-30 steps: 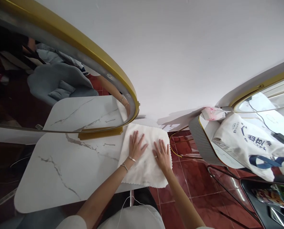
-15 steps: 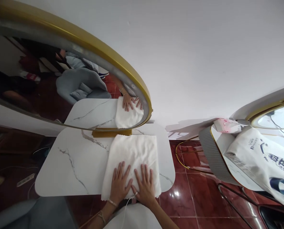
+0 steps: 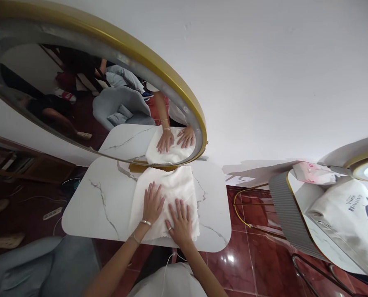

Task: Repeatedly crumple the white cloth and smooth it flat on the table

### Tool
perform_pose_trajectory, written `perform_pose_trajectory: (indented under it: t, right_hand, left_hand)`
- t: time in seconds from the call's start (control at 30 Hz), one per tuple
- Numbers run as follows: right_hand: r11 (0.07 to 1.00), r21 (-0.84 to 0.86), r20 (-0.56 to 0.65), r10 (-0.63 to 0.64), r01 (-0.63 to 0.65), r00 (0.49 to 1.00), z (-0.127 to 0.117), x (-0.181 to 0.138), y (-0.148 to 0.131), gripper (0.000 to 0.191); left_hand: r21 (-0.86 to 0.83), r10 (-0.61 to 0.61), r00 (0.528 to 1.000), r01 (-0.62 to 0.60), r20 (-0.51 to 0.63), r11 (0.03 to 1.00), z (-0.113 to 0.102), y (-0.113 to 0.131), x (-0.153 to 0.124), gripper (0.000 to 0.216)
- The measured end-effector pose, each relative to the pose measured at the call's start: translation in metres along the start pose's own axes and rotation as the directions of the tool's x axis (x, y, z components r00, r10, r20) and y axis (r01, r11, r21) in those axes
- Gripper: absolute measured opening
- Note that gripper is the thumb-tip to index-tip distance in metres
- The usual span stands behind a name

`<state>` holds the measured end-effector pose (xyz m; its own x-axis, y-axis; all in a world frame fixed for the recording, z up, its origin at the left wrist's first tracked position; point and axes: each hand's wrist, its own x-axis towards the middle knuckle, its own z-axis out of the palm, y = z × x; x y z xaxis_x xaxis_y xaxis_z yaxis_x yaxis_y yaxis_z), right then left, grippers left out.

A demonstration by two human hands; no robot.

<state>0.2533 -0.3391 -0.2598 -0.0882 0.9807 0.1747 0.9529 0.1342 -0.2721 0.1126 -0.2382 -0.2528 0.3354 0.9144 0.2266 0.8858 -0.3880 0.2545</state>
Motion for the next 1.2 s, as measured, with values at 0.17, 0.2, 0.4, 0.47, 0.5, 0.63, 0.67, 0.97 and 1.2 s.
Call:
perform_pose_trajectory:
  t: [0.17,0.2,0.4,0.47,0.5,0.63,0.67,0.97,1.2]
  right_hand:
    - [0.990,0.053,-0.135,0.137,-0.131,0.981,-0.001,-0.004,0.026,0.058]
    - [0.983,0.077,-0.180,0.177,-0.166,0.968,0.001,0.003,0.030,0.057]
    - [0.981,0.101,-0.257,0.187,-0.166,0.948,0.013,0.082,0.038,0.058]
    - [0.986,0.057,-0.216,0.168,-0.159,0.962,0.019,0.105,0.031,0.059]
    - [0.987,0.033,-0.198,0.160,-0.156,0.967,0.023,0.113,0.026,0.059]
    - [0.992,-0.028,-0.161,0.120,-0.126,0.980,0.038,0.138,-0.004,0.061]
    - [0.993,-0.031,-0.159,0.110,-0.117,0.981,0.042,0.143,-0.013,0.062]
    - [0.978,-0.003,-0.172,0.204,-0.207,0.964,0.063,0.154,-0.078,0.065]
    - [0.998,0.050,-0.076,0.040,-0.036,0.996,0.075,0.176,-0.127,0.057]
  left_hand:
    - [0.008,0.035,0.999,-0.035,0.016,0.999,0.023,0.006,0.051,0.054]
    - [0.013,0.047,0.999,-0.047,0.014,0.999,0.026,0.005,0.054,0.055]
    - [0.010,0.126,0.992,-0.126,0.012,0.992,0.023,-0.015,0.060,0.054]
    - [0.002,0.119,0.993,-0.119,0.002,0.993,0.020,-0.027,0.063,0.054]
    - [0.002,0.110,0.994,-0.110,-0.004,0.994,0.019,-0.034,0.064,0.053]
    - [0.013,0.100,0.995,-0.100,0.000,0.995,0.010,-0.068,0.069,0.052]
    - [0.014,0.104,0.995,-0.104,0.002,0.994,0.007,-0.076,0.070,0.051]
    - [0.006,0.144,0.990,-0.144,0.003,0.990,-0.021,-0.129,0.052,0.052]
    - [0.018,-0.045,0.996,0.047,-0.078,0.999,-0.020,-0.169,0.054,0.055]
